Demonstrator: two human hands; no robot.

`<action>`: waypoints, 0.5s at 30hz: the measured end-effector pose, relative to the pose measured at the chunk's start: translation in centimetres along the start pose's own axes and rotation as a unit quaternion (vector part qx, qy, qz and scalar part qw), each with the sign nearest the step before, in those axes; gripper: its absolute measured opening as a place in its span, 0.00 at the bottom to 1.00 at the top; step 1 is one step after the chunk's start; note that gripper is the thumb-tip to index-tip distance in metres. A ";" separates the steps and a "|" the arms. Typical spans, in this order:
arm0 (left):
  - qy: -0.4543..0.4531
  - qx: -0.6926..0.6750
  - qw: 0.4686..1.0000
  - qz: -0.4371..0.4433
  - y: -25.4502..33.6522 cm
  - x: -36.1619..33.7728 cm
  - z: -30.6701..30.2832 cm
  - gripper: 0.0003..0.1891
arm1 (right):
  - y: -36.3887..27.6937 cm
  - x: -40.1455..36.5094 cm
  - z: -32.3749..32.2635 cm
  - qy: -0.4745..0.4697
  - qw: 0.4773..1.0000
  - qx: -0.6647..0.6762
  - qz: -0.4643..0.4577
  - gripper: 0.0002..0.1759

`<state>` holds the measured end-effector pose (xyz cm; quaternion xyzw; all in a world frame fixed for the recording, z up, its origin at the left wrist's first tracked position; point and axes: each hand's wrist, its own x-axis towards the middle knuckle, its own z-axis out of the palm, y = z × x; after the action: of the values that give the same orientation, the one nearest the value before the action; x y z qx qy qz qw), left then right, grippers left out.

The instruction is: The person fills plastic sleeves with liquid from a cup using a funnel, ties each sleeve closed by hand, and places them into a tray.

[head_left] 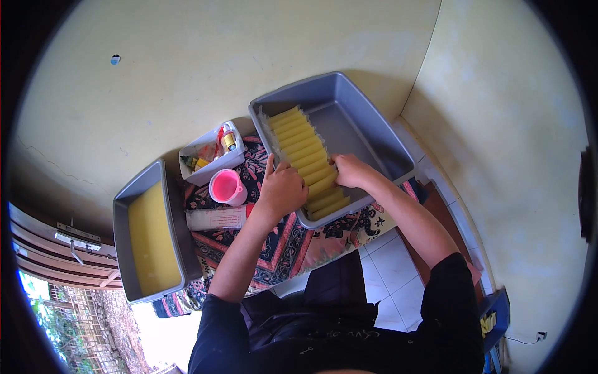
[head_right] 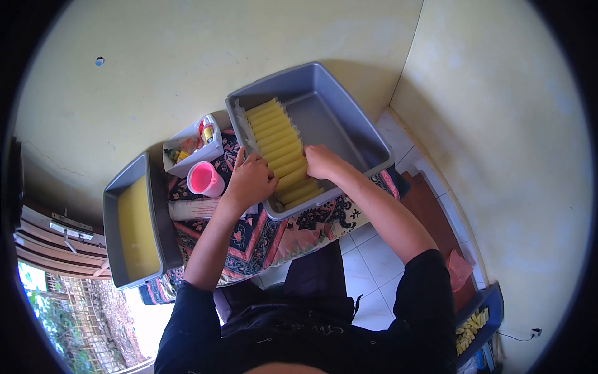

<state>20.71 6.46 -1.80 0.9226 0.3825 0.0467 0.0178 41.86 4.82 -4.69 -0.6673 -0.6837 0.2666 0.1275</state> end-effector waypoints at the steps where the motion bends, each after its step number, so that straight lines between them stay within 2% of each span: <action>1: 0.018 -0.008 1.000 0.012 -0.2 0.0 0.2 0.13 | 0.2 0.1 0.2 0.000 1.000 0.000 -0.001 0.32; 4: 0.038 -0.015 0.999 0.027 -0.3 0.0 0.5 0.14 | 0.6 0.5 0.6 0.009 1.000 -0.020 0.010 0.34; 6: 0.040 -0.014 0.999 0.028 -0.4 0.1 0.6 0.14 | 0.8 0.7 0.6 -0.027 0.999 -0.021 0.007 0.32; 9: 0.047 -0.010 0.998 0.029 -0.4 0.0 0.6 0.14 | 1.0 0.9 0.9 -0.021 1.000 -0.010 -0.016 0.31; 12: 0.038 -0.017 0.999 0.025 -0.1 0.0 0.1 0.14 | 0.3 0.4 0.5 -0.019 0.999 -0.029 0.005 0.31; 14: -0.017 -0.013 1.000 0.013 0.0 0.0 -0.4 0.14 | 0.0 0.3 0.3 -0.022 0.999 -0.035 0.002 0.31; 15: -0.017 -0.013 1.000 0.012 0.0 0.0 -0.4 0.14 | -0.2 0.1 0.1 -0.024 0.999 -0.041 0.000 0.32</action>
<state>20.66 6.42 -1.40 0.9276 0.3700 0.0366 0.0355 41.58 4.94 -4.68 -0.6653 -0.6970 0.2541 0.0838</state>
